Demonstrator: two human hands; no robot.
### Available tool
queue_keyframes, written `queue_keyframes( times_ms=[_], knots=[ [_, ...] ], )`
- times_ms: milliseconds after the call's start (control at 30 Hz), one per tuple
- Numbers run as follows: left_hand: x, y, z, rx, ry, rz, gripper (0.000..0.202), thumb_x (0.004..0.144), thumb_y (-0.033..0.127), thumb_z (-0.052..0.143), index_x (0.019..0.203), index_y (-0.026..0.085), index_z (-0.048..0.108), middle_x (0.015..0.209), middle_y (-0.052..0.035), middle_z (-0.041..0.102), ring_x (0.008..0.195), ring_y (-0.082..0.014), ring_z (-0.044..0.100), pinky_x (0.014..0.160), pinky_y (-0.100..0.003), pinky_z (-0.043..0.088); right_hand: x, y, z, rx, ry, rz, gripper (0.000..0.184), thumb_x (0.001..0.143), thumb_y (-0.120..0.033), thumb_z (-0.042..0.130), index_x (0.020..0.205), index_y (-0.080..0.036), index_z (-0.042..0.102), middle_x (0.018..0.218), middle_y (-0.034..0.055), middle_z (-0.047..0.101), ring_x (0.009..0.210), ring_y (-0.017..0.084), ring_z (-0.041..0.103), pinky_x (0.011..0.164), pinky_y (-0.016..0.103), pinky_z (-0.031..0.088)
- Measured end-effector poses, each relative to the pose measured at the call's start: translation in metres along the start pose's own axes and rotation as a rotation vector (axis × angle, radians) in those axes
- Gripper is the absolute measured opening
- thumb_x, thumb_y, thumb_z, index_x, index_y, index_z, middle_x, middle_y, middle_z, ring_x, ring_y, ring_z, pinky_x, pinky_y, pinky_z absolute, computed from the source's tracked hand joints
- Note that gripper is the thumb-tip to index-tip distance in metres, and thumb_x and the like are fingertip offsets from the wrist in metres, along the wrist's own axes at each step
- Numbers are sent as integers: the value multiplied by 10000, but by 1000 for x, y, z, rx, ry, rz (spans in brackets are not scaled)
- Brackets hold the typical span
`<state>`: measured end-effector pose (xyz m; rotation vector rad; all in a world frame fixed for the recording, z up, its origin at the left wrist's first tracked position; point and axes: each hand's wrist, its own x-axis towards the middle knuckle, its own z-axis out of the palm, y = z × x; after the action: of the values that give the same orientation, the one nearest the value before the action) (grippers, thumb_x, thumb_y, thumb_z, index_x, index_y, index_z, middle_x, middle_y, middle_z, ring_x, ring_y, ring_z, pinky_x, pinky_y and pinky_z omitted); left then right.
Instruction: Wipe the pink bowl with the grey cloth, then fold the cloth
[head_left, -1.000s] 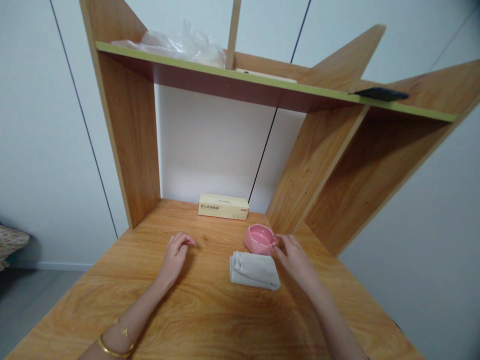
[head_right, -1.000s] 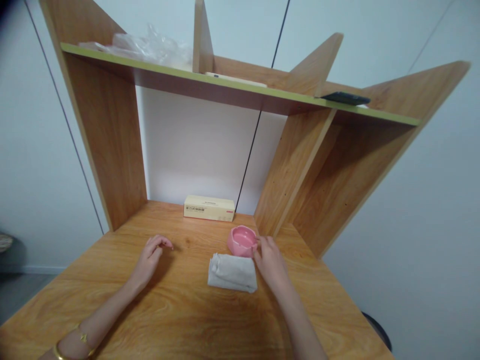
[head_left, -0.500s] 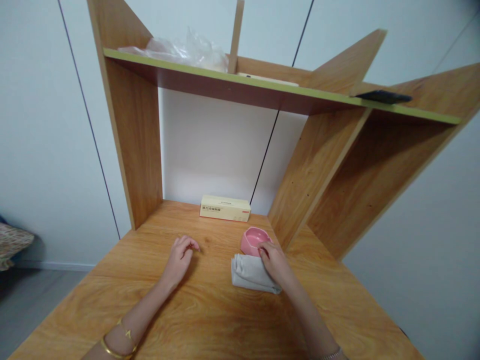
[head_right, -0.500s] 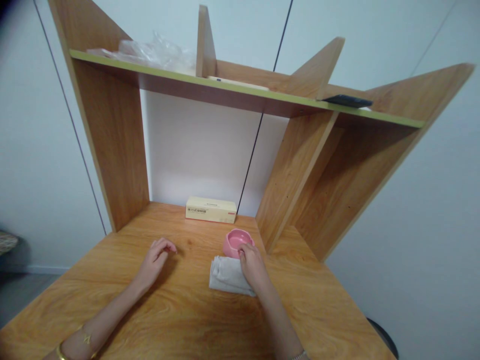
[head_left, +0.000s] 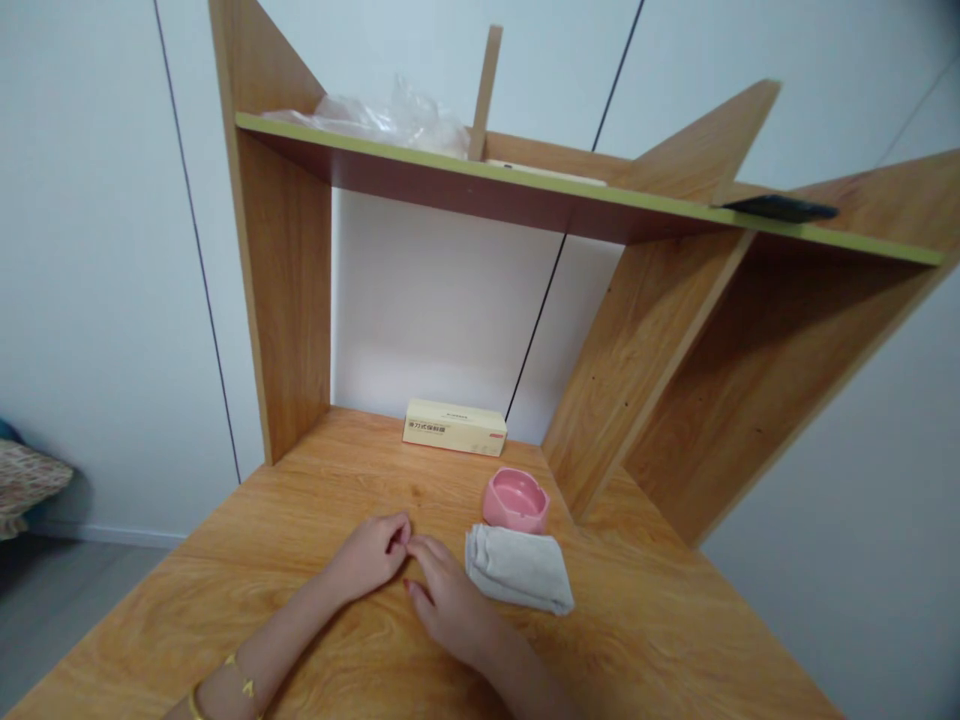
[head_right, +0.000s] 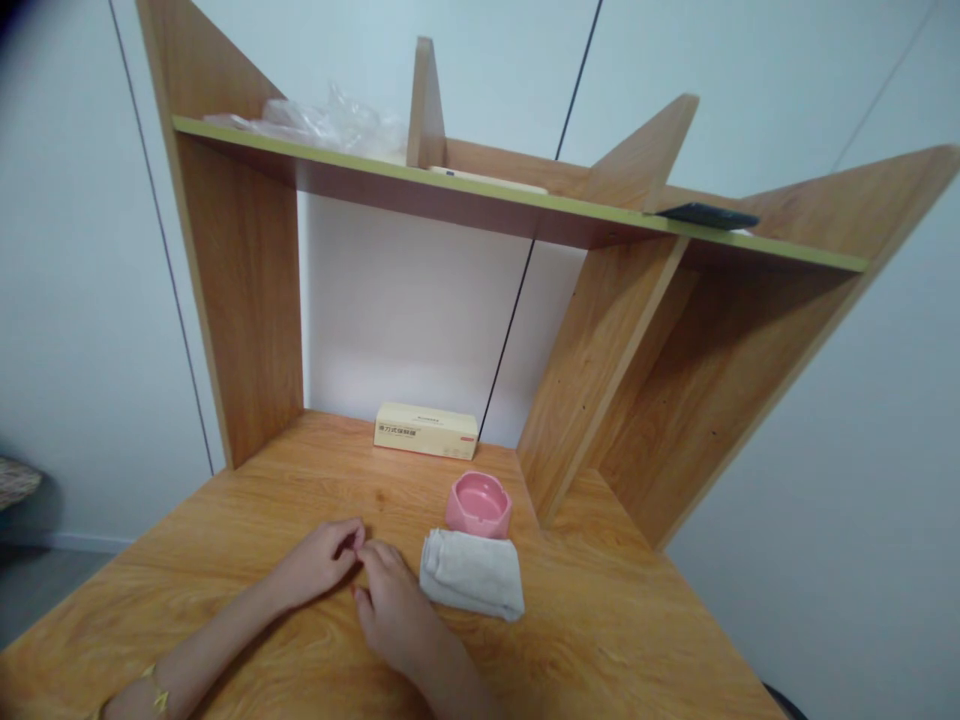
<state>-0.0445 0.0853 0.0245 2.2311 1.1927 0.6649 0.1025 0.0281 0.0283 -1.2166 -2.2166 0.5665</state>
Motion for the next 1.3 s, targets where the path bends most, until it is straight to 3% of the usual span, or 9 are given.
queue_keyframes(
  times_ms=[400, 1300],
  knots=[
    [-1, -4, 3, 75, -29, 24, 137, 690, 113, 372, 701, 198, 478, 717, -10, 604, 722, -160, 555, 634, -227, 373, -4, 5, 4, 89, -5, 31, 450, 721, -76, 431, 1159, -179, 429, 1183, 88, 519, 1140, 172, 444, 983, 336, 334],
    [-4, 2, 0, 131, -80, 14, 144, 711, 109, 389, 738, 202, 495, 784, -24, 621, 760, -166, 565, 659, -230, 386, -11, 1, 5, 17, -18, 10, 475, 754, -104, 414, 1228, -143, 397, 1254, 112, 470, 1199, 184, 385, 1022, 356, 294]
  ],
)
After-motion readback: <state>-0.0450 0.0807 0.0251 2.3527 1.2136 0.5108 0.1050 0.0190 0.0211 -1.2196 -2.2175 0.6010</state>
